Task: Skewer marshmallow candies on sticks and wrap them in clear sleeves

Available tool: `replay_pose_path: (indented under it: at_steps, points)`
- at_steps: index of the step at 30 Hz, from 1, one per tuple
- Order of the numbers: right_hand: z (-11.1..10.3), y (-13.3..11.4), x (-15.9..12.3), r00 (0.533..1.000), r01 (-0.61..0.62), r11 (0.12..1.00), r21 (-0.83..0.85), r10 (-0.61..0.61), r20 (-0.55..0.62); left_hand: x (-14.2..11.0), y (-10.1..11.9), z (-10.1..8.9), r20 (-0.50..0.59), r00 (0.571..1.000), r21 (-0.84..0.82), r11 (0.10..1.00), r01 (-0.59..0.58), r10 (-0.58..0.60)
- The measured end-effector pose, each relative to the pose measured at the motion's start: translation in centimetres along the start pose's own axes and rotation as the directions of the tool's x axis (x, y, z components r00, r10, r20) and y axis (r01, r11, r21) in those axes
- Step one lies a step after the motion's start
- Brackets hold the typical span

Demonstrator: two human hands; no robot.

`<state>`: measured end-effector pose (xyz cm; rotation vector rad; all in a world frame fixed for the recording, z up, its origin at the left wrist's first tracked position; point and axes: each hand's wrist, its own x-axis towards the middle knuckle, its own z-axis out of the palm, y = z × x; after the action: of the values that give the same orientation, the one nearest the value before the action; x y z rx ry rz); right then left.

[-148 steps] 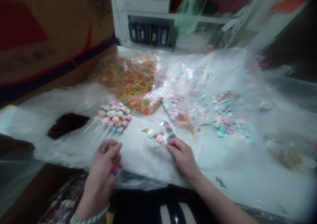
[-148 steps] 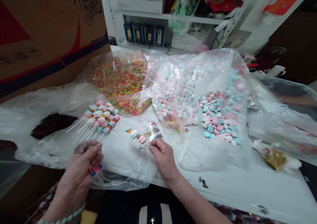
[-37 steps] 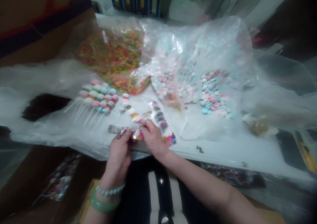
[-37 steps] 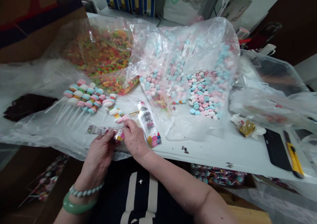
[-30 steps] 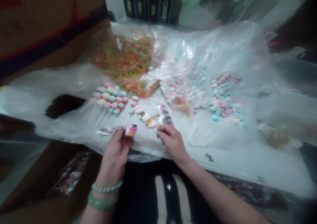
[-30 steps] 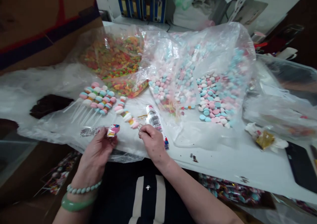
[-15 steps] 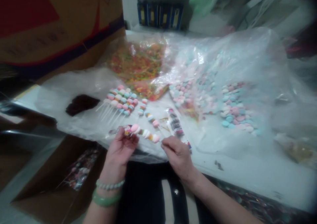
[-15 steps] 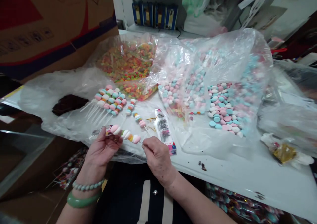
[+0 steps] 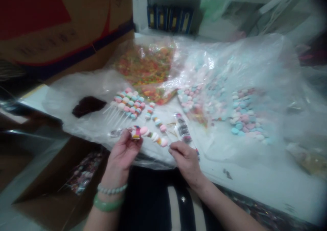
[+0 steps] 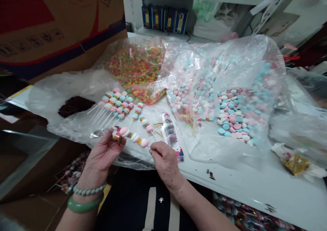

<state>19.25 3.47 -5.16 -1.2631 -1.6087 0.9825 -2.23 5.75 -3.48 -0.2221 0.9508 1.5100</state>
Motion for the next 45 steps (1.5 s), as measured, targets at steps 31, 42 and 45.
replay_pose_path:
  at_steps: [31, 42, 45]
  points:
    - [-1.1, 0.9, -0.7, 0.828, 0.483, 0.602, -0.636, -0.55, 0.108, -0.5, -1.0, 0.5, -0.034, 0.973, 0.061, 0.973, -0.225, 0.227]
    - [-0.7, 0.8, -0.2, 0.939, 0.344, 0.825, -0.448, -0.29, 0.186, -0.6, -1.3, -0.9, 0.171, 0.976, 0.376, 0.907, -0.189, 0.132]
    - [-0.5, 0.8, -0.3, 0.964, 0.232, 0.877, -0.421, -0.149, 0.22, -0.6, -1.5, -0.9, 0.156, 0.981, 0.38, 0.91, -0.168, 0.116]
